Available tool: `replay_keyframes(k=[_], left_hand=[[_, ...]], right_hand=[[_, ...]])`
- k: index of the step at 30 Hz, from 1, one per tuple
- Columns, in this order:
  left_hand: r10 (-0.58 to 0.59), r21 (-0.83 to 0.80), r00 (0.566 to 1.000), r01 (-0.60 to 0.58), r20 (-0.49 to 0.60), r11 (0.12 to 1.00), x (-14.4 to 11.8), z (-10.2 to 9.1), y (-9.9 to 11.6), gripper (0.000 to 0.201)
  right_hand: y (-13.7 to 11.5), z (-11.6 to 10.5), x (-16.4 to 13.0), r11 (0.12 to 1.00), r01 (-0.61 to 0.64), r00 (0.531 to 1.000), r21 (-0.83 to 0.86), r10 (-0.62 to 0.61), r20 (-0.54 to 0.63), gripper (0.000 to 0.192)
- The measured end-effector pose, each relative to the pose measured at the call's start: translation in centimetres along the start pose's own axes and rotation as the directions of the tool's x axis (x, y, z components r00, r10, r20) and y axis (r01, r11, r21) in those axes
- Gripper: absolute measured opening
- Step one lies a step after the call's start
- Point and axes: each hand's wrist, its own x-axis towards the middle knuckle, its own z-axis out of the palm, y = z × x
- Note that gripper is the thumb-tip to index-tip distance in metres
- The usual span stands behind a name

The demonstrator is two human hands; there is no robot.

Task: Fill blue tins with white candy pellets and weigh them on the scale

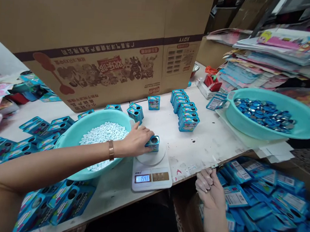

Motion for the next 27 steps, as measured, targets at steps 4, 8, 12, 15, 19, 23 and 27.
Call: replay_keyframes(k=[4,8,12,15,19,23,27], left_hand=[[0.001,-0.079,1.000,-0.001,0.000,0.997,0.1,-0.4,-0.1,0.023],[-0.080,-0.152,0.993,0.066,-0.088,0.986,-1.7,-4.7,-1.1,0.031],[-0.167,-0.132,0.964,0.142,-0.205,0.981,-5.5,-10.0,-3.6,0.042],[-0.244,-0.035,0.967,0.242,-0.077,0.970,-8.5,-10.2,-6.2,0.040],[-0.339,0.101,0.933,0.328,0.119,0.939,-11.6,-7.0,-9.7,0.033],[-0.362,0.092,0.931,0.356,0.055,0.930,-13.4,-6.4,-10.7,0.037],[-0.346,0.125,0.935,0.335,0.074,0.934,-14.0,-6.3,-10.3,0.033]], right_hand=[[0.3,0.3,1.1,0.999,-0.038,0.999,-0.026,0.038,0.005,0.030],[0.1,0.6,1.7,0.998,-0.042,0.999,-0.048,0.042,0.001,0.028],[-0.2,0.2,1.9,0.998,-0.054,0.997,-0.031,0.052,-0.056,0.031],[0.1,-0.4,2.3,0.997,-0.065,0.993,-0.029,0.062,-0.096,0.034],[0.7,-0.5,3.0,0.991,-0.085,0.995,-0.101,0.079,-0.066,0.035],[0.8,0.7,2.7,0.988,-0.079,0.996,-0.133,0.072,-0.058,0.030],[1.0,2.5,2.2,0.991,-0.088,0.989,-0.099,0.075,-0.125,0.027]])
